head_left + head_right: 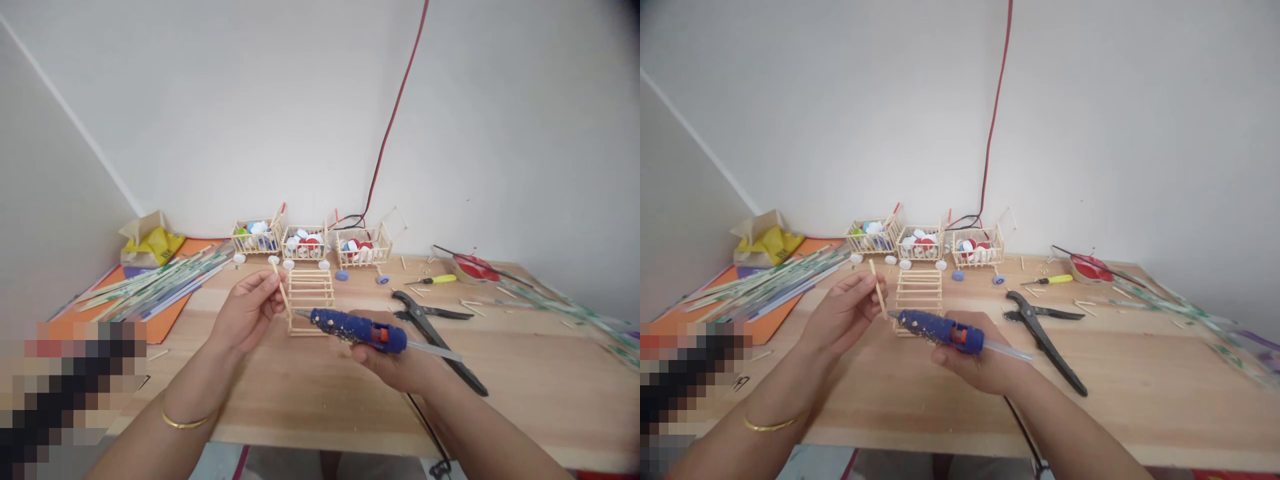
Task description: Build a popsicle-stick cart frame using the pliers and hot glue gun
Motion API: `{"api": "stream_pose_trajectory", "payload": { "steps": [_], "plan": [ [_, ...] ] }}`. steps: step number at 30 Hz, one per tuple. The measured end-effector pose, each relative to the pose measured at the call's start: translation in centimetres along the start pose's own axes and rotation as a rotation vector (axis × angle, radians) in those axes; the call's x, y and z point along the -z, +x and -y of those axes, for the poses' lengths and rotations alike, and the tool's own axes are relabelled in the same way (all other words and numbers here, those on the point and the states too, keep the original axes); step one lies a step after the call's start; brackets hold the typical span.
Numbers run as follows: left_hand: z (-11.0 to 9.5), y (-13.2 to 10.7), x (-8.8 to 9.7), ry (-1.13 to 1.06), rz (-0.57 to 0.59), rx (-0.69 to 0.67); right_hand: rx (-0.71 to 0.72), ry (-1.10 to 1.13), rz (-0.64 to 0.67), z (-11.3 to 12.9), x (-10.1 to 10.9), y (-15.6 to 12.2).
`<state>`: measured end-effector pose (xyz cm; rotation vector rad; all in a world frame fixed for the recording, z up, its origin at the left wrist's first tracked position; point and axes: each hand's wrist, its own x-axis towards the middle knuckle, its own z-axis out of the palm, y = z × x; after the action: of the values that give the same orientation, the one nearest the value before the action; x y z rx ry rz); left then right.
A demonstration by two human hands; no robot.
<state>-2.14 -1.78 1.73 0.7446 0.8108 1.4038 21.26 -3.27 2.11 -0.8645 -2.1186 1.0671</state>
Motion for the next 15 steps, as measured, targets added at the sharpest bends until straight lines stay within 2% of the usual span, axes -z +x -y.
{"api": "stream_pose_trajectory", "payload": {
  "steps": [5,15],
  "plan": [
    [-0.12,0.09,0.19,0.008,-0.019,-0.026,-0.025,0.022,0.052,0.1,-0.26,0.11],
    [-0.08,-0.01,0.28,-0.007,0.012,-0.019,-0.055,0.015,0.058,-0.42,-0.45,0.19]
  ]
}}
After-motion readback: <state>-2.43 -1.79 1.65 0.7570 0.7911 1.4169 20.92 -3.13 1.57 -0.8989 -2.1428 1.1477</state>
